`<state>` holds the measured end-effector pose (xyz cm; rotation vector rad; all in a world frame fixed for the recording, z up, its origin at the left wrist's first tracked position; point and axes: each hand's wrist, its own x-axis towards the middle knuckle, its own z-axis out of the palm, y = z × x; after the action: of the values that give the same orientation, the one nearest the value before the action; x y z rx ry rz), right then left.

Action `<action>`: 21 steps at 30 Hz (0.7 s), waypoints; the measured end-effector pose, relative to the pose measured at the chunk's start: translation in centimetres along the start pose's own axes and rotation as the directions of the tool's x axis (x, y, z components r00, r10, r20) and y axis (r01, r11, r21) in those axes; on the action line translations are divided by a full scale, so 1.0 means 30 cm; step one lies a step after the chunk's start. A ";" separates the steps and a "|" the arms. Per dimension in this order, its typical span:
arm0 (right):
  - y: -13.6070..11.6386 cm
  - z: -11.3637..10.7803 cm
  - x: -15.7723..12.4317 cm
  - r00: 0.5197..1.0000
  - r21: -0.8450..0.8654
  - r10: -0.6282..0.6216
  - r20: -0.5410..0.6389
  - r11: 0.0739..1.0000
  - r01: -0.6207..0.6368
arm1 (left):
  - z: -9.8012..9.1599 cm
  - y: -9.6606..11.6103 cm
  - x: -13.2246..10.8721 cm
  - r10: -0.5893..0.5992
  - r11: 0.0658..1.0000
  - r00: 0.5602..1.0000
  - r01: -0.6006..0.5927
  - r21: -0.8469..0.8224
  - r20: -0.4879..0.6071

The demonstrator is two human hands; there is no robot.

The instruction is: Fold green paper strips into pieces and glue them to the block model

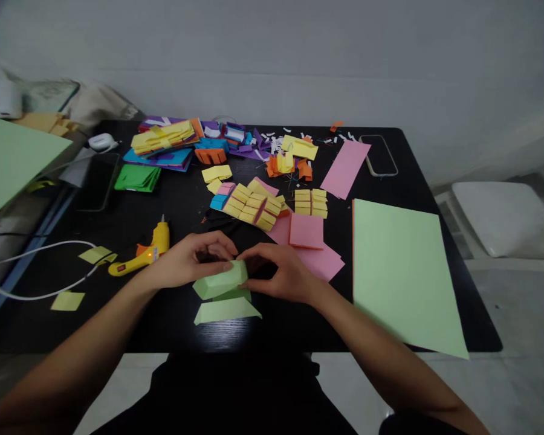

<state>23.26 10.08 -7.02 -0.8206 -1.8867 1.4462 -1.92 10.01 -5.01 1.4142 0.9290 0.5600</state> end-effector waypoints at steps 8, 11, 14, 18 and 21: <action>0.012 0.001 -0.004 0.999 0.061 0.021 -0.026 0.998 -0.020 | -0.008 -0.002 0.000 -0.039 0.999 0.999 0.039 -0.026 0.013; 0.020 0.003 -0.007 0.999 0.077 0.030 -0.035 0.997 -0.027 | -0.006 -0.002 -0.001 -0.030 0.999 1.000 0.030 -0.037 0.008; 0.023 0.005 -0.007 0.998 0.056 0.019 -0.051 0.998 -0.016 | -0.006 0.002 -0.002 -0.029 0.999 1.000 0.029 -0.033 0.007; 0.020 0.003 -0.003 0.998 -0.018 -0.002 -0.064 1.000 0.001 | -0.009 0.010 0.000 -0.027 1.000 1.000 0.027 -0.016 0.002; 0.016 0.002 -0.001 0.998 -0.032 -0.010 -0.056 0.999 0.008 | -0.010 0.011 0.004 -0.035 0.999 0.999 0.035 -0.015 0.007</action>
<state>23.29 10.13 -7.51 -0.8575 -1.8740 1.3766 -2.03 10.32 -4.69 1.3836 0.9404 0.5347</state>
